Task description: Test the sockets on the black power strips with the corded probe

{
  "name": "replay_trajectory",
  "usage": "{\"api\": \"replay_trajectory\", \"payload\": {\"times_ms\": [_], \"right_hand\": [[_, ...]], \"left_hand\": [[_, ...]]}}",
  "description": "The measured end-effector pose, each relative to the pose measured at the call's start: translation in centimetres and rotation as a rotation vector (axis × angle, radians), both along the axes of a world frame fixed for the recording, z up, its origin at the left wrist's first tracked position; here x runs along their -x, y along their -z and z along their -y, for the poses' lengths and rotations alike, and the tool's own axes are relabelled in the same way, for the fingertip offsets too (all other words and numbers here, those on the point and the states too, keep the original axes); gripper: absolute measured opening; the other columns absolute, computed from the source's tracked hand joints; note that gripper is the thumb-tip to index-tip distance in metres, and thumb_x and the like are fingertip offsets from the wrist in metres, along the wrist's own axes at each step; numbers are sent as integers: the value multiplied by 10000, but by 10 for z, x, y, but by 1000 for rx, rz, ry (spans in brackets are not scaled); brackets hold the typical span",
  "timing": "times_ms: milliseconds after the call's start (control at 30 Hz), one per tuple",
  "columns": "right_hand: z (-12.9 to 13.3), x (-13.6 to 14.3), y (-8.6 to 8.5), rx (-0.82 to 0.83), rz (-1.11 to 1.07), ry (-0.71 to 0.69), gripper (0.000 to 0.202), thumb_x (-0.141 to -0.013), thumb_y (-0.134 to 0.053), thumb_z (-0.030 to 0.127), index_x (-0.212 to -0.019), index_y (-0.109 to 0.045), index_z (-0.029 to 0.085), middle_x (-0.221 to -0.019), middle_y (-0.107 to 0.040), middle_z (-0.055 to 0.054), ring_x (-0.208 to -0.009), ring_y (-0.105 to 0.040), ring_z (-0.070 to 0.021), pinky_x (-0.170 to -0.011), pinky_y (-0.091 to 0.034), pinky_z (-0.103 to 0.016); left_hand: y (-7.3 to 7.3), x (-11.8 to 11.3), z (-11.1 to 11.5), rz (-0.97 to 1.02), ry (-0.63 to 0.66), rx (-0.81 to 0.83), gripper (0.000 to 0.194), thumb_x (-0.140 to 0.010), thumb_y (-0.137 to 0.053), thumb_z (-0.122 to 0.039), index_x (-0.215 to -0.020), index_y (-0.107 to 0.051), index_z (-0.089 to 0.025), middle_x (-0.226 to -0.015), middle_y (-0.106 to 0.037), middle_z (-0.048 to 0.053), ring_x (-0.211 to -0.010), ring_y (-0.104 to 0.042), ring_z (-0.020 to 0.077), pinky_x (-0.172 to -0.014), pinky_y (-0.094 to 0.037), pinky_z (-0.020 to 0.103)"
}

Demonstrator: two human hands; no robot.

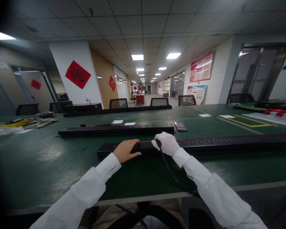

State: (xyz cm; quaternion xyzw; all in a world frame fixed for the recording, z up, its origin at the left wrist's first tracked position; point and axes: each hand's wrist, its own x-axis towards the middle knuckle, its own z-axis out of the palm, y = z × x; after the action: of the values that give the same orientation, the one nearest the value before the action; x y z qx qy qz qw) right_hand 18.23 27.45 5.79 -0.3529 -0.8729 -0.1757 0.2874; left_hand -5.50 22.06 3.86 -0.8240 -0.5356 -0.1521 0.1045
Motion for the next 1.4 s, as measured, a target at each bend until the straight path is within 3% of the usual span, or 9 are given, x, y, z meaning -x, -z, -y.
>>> {"api": "replay_trajectory", "payload": {"times_ms": [767,1000,1200,1400], "right_hand": [[-3,-1,1,23,11,-4,314,-832,-392,421,-758,-592,192,-689,-559,-37,-669,-488,-122,-634,-319,-218],[-2,0,1,15,-23,-25,286,-824,-415,388,-745,-600,186,-683,-563,-39,-666,-488,-121,-633,-323,-216],[-1,0,1,12,-17,-24,290,-826,-414,395,-754,-601,187,-683,-565,-37,-655,-489,-120,-631,-327,-217],[-1,0,0,19,-3,-26,293,-830,-408,399,-745,-595,189,-681,-564,-33,-664,-497,-119,-635,-326,-217]], "left_hand": [[1,1,-1,-22,0,4,581,-759,-424,-596,-1206,-378,-228,-1135,-546,64,-988,-527,228,-847,-394,370],[1,1,-1,-74,-51,-1,705,-757,-370,-640,-1290,-309,-183,-1192,-520,113,-1066,-489,266,-944,-284,446],[4,8,-4,-86,-183,-14,788,-671,-312,-765,-1143,-483,-158,-1046,-594,138,-973,-525,299,-948,-219,507],[5,10,-6,-67,-188,-23,799,-638,-287,-798,-1032,-539,-150,-933,-614,125,-899,-554,276,-856,-324,420]]}}
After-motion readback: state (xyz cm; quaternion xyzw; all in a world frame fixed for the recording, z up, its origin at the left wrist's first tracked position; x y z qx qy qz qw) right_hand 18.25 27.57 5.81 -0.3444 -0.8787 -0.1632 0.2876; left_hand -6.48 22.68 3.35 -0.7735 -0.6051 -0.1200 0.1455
